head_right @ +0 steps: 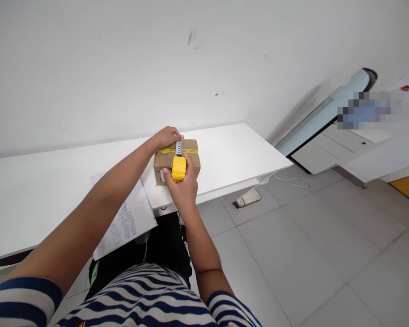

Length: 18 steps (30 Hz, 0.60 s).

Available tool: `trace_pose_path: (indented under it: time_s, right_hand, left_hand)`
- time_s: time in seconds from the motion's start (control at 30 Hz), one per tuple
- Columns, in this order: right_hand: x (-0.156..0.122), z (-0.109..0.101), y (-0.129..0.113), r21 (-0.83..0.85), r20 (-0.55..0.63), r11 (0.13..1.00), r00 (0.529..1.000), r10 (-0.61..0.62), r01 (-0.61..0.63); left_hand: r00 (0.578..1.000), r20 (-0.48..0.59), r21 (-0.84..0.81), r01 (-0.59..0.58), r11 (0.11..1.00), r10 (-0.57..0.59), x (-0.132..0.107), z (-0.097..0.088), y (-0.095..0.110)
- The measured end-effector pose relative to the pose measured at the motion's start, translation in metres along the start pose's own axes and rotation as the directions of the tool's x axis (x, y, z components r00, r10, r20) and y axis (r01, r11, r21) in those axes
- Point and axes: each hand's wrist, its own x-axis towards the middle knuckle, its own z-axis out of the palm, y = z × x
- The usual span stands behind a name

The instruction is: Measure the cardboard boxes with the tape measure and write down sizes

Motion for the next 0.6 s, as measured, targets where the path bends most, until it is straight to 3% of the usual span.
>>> trace_pose_path:
  time_s: [0.33, 0.47, 0.53, 0.6]
  right_hand:
    - [0.000, 0.008, 0.009, 0.047, -0.049, 0.998, 0.998, -0.034, 0.036]
    - [0.000, 0.007, 0.019, 0.075, -0.010, 0.986, 0.988, -0.152, 0.152]
    - [-0.004, 0.005, 0.027, 0.077, -0.005, 0.965, 0.968, -0.253, 0.252]
    - [-0.013, 0.002, 0.035, 0.065, -0.053, 0.951, 0.952, -0.300, 0.303]
  left_hand:
    - [1.000, 0.005, 0.011, 0.010, 1.000, -0.010, -0.016, -0.001, 0.007]
    - [0.972, -0.186, -0.065, -0.159, 0.985, 0.145, -0.027, -0.004, 0.011]
    - [0.931, -0.283, -0.088, -0.263, 0.961, 0.229, -0.049, -0.006, 0.020]
    - [0.920, -0.271, -0.116, -0.324, 0.939, 0.284, -0.082, -0.005, 0.032]
